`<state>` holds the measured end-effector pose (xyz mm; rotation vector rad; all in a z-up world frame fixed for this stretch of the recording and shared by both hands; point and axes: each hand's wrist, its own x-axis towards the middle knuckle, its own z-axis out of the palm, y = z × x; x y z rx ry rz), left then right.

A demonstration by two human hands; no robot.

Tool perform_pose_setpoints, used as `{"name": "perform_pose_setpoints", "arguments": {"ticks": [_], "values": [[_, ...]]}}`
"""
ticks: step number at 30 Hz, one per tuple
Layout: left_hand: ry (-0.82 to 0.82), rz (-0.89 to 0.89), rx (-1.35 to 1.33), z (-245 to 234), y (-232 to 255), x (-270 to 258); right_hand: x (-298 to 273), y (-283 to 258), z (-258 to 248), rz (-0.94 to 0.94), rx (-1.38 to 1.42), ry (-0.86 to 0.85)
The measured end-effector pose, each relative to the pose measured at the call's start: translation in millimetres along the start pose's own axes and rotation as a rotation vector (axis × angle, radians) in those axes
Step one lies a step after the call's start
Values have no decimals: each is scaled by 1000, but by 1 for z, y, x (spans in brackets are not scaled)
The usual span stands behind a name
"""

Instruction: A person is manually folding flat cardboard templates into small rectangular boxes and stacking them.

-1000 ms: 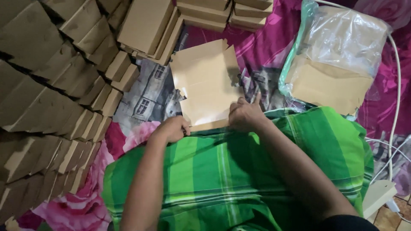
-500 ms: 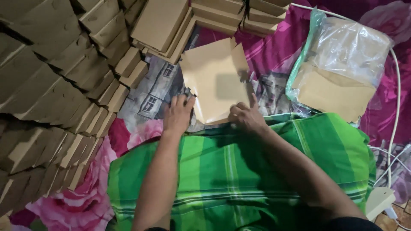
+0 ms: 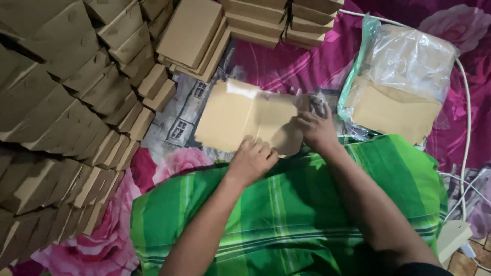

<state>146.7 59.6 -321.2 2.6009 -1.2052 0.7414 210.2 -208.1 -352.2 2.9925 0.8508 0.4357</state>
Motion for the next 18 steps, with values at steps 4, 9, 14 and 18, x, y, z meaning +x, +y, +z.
{"name": "perform_pose_setpoints", "arguments": {"ticks": [4,9,14,18], "values": [[-156,-143,55,24,2,-20,8,-27,-32,-34,293,-451],[-466,-322,-48,58,0,-45,13,-51,-58,-168,170,-531],[-686,-374,-184,46,0,-27,-19,-40,26,-324,116,-277],[-471,-295,-45,30,13,-18,-22,-29,30,-307,95,-124]]}}
